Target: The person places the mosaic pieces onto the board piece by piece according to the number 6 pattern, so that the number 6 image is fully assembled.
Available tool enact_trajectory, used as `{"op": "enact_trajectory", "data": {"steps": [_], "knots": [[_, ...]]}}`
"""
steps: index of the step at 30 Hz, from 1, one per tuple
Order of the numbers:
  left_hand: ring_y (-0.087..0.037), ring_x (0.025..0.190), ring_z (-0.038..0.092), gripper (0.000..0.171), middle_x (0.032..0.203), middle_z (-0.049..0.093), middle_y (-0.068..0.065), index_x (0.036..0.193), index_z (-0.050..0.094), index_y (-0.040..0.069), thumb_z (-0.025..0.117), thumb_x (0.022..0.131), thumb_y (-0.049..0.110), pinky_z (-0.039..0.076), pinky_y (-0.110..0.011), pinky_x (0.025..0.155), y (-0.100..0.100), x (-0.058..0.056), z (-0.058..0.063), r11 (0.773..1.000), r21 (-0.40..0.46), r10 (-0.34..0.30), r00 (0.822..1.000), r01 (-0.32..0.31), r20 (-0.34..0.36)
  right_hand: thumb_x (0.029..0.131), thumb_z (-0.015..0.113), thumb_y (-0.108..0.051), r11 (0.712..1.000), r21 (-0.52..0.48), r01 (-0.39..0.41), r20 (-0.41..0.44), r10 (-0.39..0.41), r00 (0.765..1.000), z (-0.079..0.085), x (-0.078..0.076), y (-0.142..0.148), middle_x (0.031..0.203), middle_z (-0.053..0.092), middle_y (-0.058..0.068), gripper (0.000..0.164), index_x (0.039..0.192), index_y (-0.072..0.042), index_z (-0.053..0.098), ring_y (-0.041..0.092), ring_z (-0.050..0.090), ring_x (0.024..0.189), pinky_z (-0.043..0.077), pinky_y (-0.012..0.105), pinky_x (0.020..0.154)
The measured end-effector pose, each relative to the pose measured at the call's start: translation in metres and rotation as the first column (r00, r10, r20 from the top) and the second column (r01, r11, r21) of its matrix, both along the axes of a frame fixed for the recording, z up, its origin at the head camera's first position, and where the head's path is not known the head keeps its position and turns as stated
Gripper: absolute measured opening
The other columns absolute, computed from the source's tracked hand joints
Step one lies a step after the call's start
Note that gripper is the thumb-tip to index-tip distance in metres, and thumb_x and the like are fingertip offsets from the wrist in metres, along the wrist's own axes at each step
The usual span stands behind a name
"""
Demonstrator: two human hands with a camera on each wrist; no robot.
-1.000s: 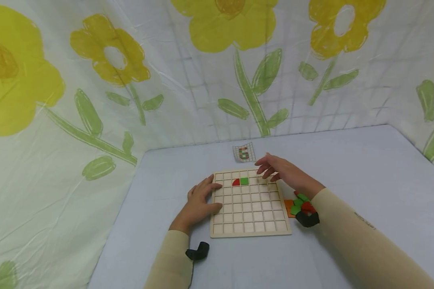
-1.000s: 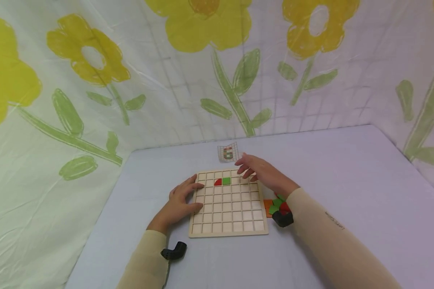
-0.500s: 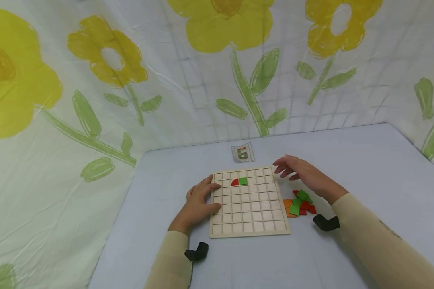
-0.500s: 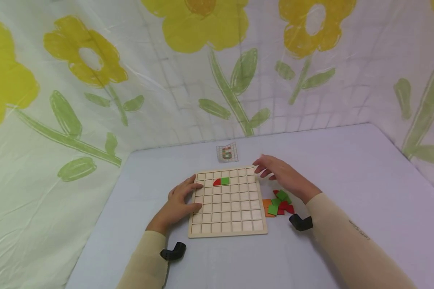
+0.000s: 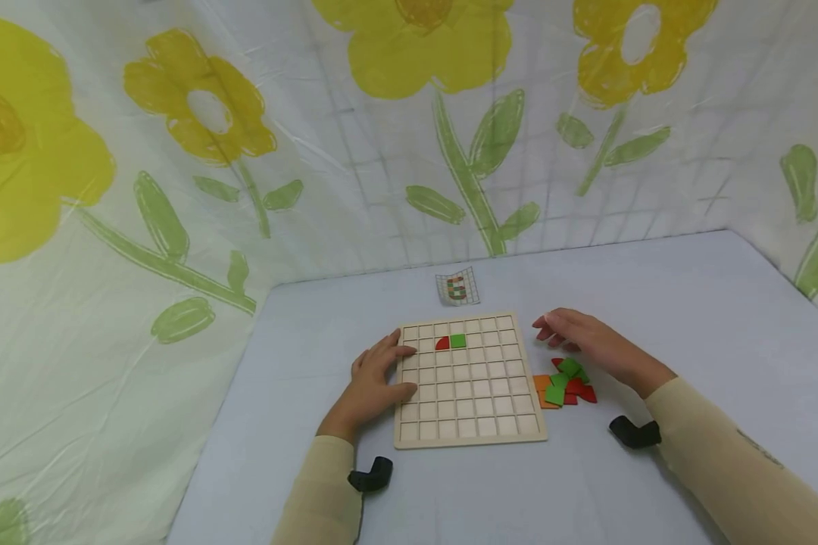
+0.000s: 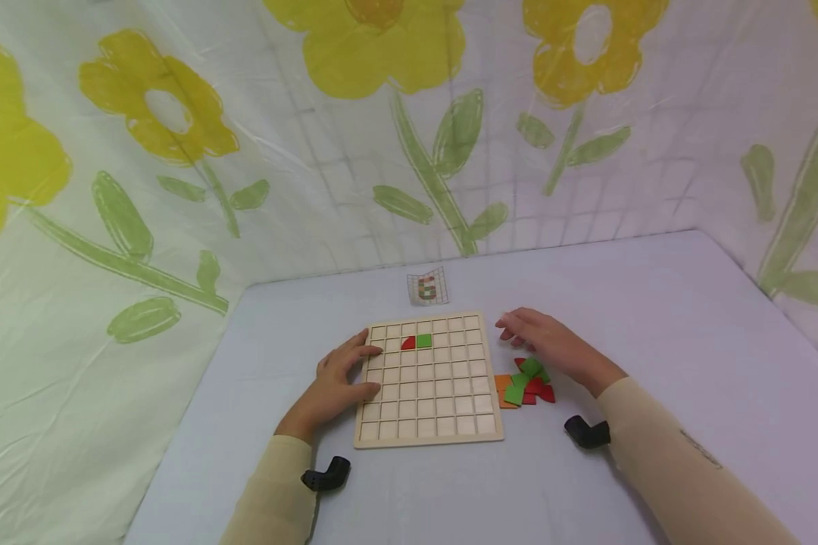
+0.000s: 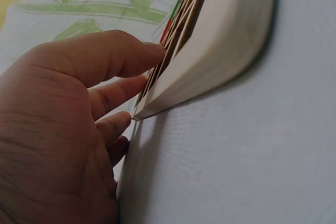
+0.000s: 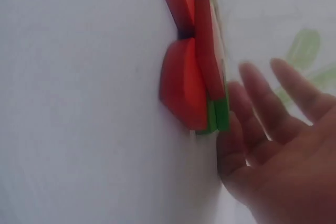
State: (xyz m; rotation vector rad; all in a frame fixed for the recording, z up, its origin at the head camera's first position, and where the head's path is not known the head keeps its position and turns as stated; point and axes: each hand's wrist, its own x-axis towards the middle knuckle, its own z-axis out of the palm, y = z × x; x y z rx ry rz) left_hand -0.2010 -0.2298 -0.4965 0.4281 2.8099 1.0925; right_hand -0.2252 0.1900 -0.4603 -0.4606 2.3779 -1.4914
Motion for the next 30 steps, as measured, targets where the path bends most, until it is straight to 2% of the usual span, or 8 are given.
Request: {"op": "enact_trajectory", "data": {"steps": [4,8,14,20,25,30], "knots": [[-0.024,0.163,0.018,0.06,0.178,0.025,0.004,0.146,0.065,0.024,0.081,0.088,0.032,0.001,-0.055,0.126,-0.001,-0.001,-0.002,1.0,0.005,-0.002,1.0,0.002,-0.006,0.116,0.049,-0.043,1.0,0.025,0.016,-0.004,-0.016,1.0,-0.007,0.002,0.005,0.131,0.069,0.012,0.049,0.141,-0.003,0.063,0.034,0.063,0.123,0.047,0.055,0.109],[-0.023,0.163,0.018,0.06,0.178,0.025,0.005,0.145,0.065,0.024,0.08,0.088,0.032,0.0,-0.054,0.126,-0.001,-0.001,-0.003,1.0,0.008,0.001,1.0,-0.001,-0.009,0.112,0.06,-0.046,0.996,0.075,0.041,-0.011,-0.04,0.999,-0.015,0.001,0.01,0.129,0.07,0.008,0.046,0.137,-0.008,0.067,0.03,0.062,0.12,0.05,0.049,0.103],[-0.023,0.163,0.018,0.06,0.178,0.025,0.004,0.146,0.065,0.023,0.08,0.088,0.033,0.0,-0.054,0.126,-0.002,-0.001,-0.004,1.0,0.007,-0.005,1.0,0.005,-0.014,0.104,0.075,-0.034,0.993,0.114,0.007,-0.034,-0.003,0.999,-0.021,0.002,0.021,0.119,0.071,0.003,0.039,0.133,-0.009,0.07,0.025,0.063,0.111,0.055,0.037,0.094],[-0.024,0.163,0.019,0.06,0.178,0.024,0.004,0.145,0.065,0.023,0.079,0.088,0.033,0.0,-0.055,0.126,-0.001,-0.002,-0.005,1.0,0.014,-0.003,1.0,0.003,-0.016,0.099,0.081,-0.025,0.992,0.121,-0.021,-0.024,0.024,0.999,-0.018,0.002,0.032,0.118,0.072,0.003,0.037,0.131,-0.008,0.071,0.026,0.063,0.108,0.054,0.03,0.089],[-0.023,0.163,0.019,0.061,0.178,0.024,0.004,0.146,0.065,0.022,0.08,0.088,0.032,0.0,-0.054,0.126,-0.001,-0.001,-0.004,1.0,0.013,-0.004,1.0,0.005,-0.015,0.096,0.085,-0.027,0.99,0.141,-0.024,-0.023,0.027,0.999,-0.018,0.002,0.034,0.116,0.07,0.005,0.04,0.128,-0.008,0.072,0.028,0.061,0.106,0.054,0.03,0.088],[-0.024,0.163,0.018,0.061,0.178,0.025,0.003,0.146,0.065,0.022,0.08,0.088,0.033,0.001,-0.055,0.126,-0.001,-0.001,-0.003,1.0,0.015,-0.007,1.0,0.007,-0.014,0.097,0.084,-0.029,0.989,0.149,-0.015,-0.045,0.022,0.999,-0.021,0.002,0.032,0.11,0.07,0.004,0.037,0.125,-0.008,0.073,0.027,0.062,0.103,0.055,0.03,0.086]]}}
